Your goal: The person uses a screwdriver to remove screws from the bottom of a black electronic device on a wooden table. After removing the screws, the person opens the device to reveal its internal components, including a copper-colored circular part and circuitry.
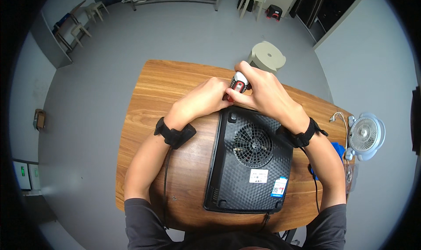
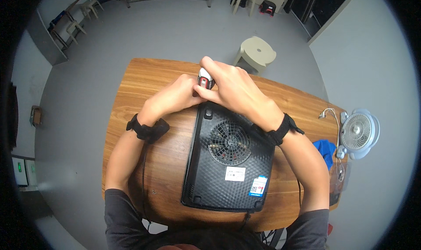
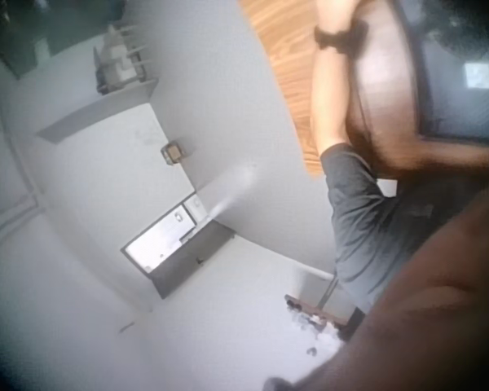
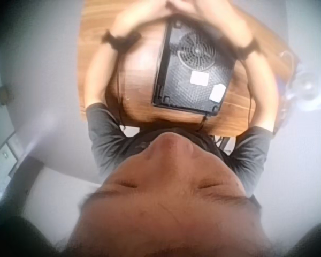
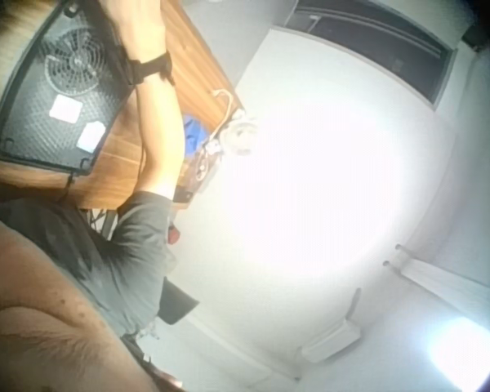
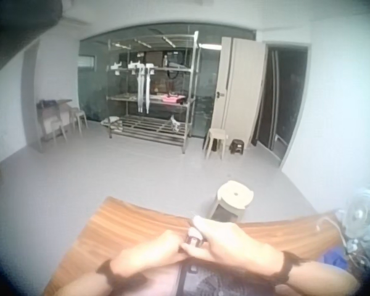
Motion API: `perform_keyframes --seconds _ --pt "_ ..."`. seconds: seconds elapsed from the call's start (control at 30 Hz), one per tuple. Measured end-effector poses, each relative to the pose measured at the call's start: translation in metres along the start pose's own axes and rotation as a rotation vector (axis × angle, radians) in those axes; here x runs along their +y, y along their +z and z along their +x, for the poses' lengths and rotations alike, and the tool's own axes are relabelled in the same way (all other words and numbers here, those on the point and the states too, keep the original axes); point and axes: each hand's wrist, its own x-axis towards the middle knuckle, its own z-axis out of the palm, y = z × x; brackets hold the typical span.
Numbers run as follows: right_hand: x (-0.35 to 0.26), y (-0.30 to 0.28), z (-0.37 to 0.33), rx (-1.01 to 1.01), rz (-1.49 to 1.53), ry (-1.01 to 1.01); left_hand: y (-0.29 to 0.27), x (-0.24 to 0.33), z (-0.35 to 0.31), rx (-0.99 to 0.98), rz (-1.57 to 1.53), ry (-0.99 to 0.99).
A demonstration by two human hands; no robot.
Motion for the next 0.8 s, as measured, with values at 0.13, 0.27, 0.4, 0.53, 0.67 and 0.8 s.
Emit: perform_keyframes --seconds 0.13,0.27,0.4,0.53,0.67,0.8 --pt "-0.001 0.000 -0.002 0.017 -0.066 -0.030 0.000 -0.001 0.000 -0.033 0.055 0.017" --pt "-0.006 0.001 -0.004 0.041 -0.059 -0.021 -0.004 0.006 0.002 -0.075 0.050 0.023" --pt "-0.013 -0.002 -0.002 0.017 -0.020 0.037 -0.006 0.012 0.000 -0.049 0.020 0.021" --pt "-0.015 -0.008 0.000 -0.054 -0.009 0.036 -0.008 0.011 0.001 -0.094 0.047 0.018" --pt "-0.015 -0.018 0.007 -0.153 0.012 0.126 -0.006 -0.001 0.004 -0.051 -0.001 0.098" --pt "-0.007 -0.024 0.011 -0.187 0.058 0.148 -0.020 0.006 0.008 -0.048 -0.221 0.110"
